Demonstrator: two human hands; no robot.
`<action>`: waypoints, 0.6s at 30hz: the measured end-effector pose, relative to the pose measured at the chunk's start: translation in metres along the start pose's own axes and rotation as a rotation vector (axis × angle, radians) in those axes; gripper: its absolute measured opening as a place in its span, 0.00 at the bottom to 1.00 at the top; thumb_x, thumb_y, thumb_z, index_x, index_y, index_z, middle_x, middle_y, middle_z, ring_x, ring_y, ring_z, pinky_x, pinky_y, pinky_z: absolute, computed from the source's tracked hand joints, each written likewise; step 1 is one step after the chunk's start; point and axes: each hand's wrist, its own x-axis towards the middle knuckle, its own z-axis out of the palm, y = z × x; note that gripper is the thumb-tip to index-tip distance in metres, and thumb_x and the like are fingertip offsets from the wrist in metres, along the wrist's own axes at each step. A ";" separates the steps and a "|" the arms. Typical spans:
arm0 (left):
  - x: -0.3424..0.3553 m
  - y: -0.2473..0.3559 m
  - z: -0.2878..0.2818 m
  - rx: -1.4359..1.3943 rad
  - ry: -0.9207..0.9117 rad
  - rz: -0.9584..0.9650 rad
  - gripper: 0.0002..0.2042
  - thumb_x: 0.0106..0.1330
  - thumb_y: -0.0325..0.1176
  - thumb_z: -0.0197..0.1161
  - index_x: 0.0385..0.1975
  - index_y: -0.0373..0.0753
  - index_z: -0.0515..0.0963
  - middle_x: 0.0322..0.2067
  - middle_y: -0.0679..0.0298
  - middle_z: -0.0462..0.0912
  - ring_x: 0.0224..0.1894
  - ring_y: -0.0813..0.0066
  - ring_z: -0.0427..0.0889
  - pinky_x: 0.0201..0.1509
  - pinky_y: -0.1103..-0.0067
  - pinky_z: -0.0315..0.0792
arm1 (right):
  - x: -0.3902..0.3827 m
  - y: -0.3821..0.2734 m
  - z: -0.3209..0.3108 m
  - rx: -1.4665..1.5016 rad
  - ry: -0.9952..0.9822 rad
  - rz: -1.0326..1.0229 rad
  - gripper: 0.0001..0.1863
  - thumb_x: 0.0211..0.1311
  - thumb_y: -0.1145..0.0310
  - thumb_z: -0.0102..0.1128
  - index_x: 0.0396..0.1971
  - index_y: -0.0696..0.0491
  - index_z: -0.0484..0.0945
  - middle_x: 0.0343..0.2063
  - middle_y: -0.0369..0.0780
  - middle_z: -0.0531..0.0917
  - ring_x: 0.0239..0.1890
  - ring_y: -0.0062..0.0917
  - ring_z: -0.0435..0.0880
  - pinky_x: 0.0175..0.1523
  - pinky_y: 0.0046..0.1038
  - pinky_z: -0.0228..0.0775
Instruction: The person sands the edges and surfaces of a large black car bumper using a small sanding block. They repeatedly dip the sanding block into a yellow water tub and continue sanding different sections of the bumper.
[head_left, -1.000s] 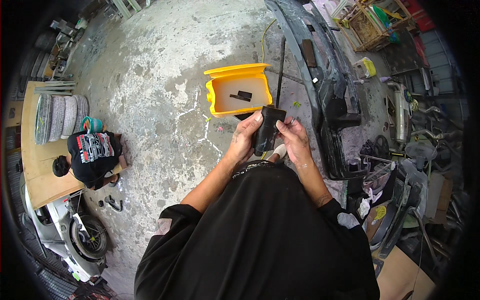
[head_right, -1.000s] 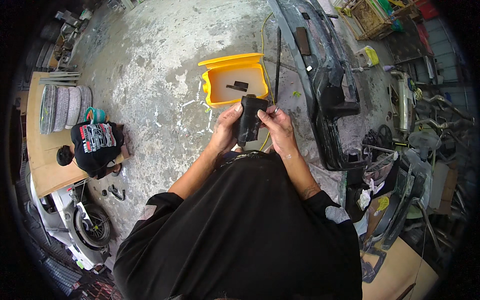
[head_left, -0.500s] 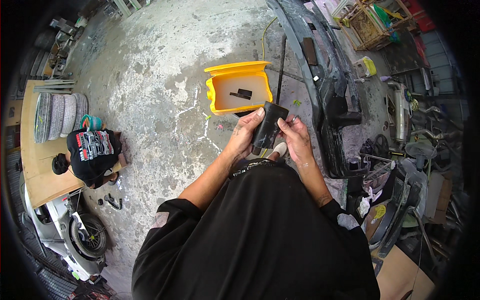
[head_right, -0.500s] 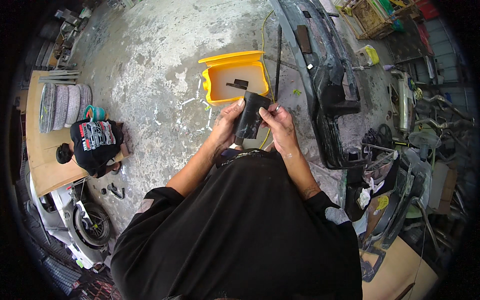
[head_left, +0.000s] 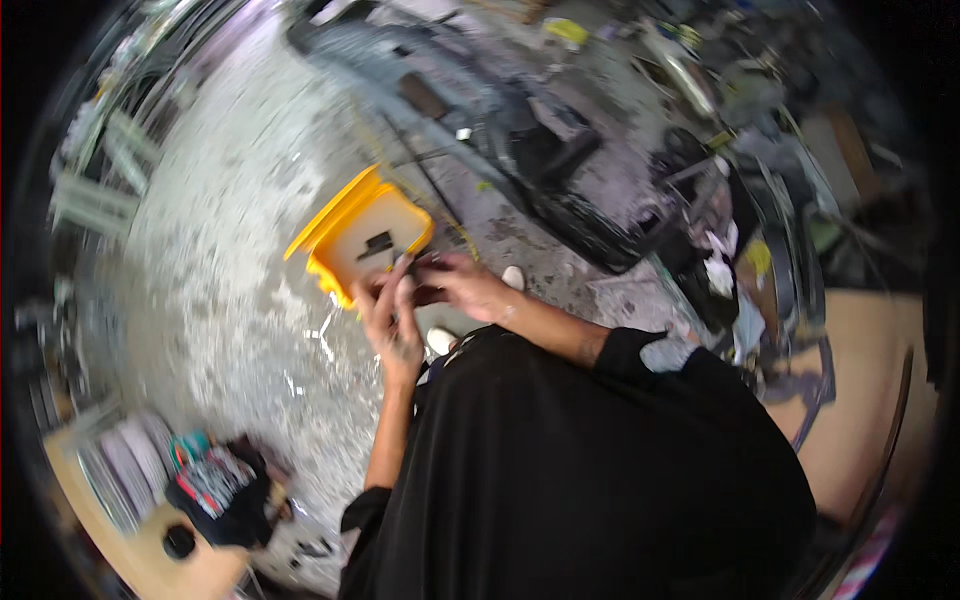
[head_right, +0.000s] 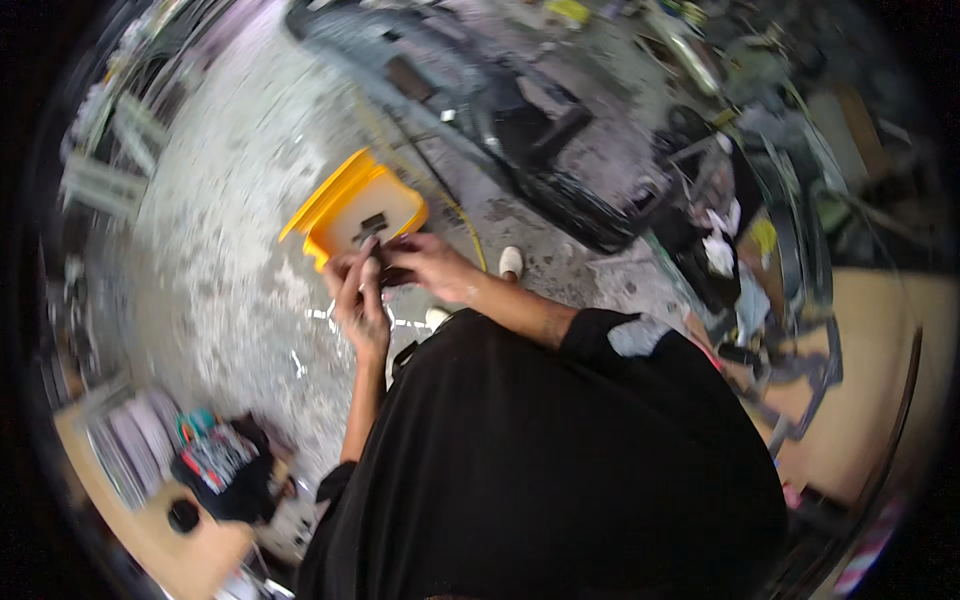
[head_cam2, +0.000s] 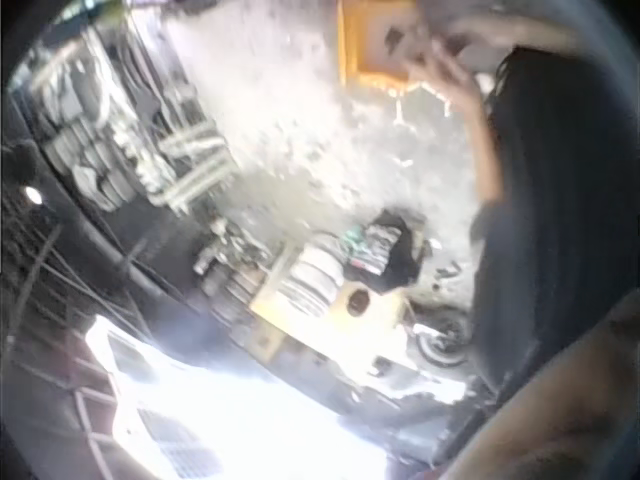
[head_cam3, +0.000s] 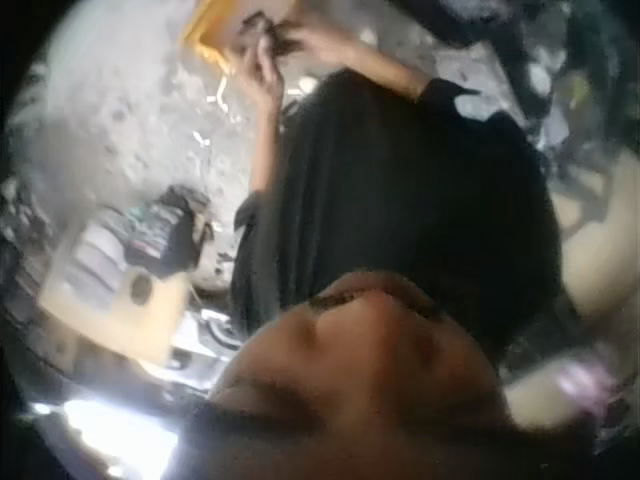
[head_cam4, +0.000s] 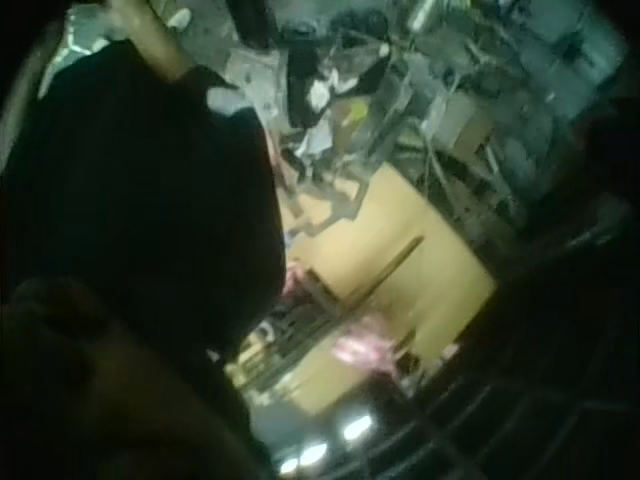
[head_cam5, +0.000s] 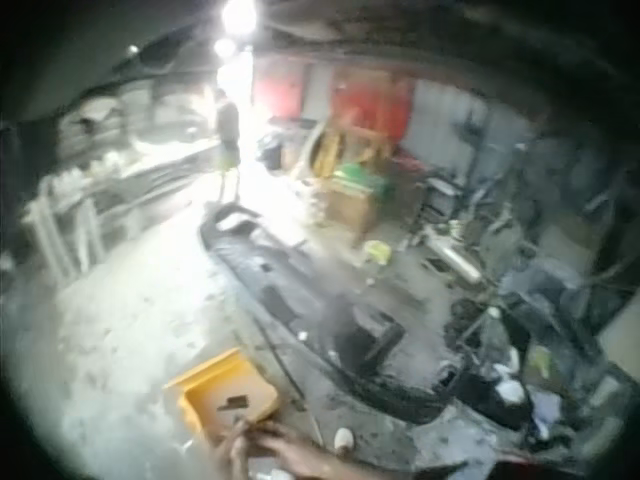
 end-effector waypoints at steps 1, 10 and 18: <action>-0.004 -0.003 0.005 0.037 0.022 0.002 0.13 0.76 0.34 0.61 0.55 0.40 0.86 0.44 0.58 0.71 0.47 0.67 0.75 0.54 0.74 0.71 | -0.004 -0.007 0.000 0.034 -0.030 0.000 0.15 0.73 0.65 0.63 0.53 0.56 0.79 0.46 0.41 0.86 0.50 0.32 0.87 0.62 0.40 0.79; -0.005 0.013 0.032 -0.011 -0.104 0.005 0.18 0.69 0.29 0.68 0.59 0.38 0.80 0.69 0.47 0.62 0.69 0.54 0.65 0.70 0.65 0.65 | -0.044 -0.020 -0.023 -0.081 -0.011 -0.159 0.18 0.75 0.64 0.62 0.55 0.60 0.75 0.45 0.43 0.85 0.48 0.29 0.88 0.58 0.32 0.83; -0.011 -0.003 0.105 -0.287 -0.456 -0.234 0.08 0.70 0.29 0.71 0.41 0.34 0.81 0.32 0.69 0.82 0.30 0.87 0.75 0.33 0.85 0.69 | -0.092 -0.022 -0.090 -0.498 0.354 -0.402 0.16 0.77 0.62 0.59 0.52 0.58 0.75 0.38 0.38 0.83 0.39 0.21 0.87 0.44 0.25 0.84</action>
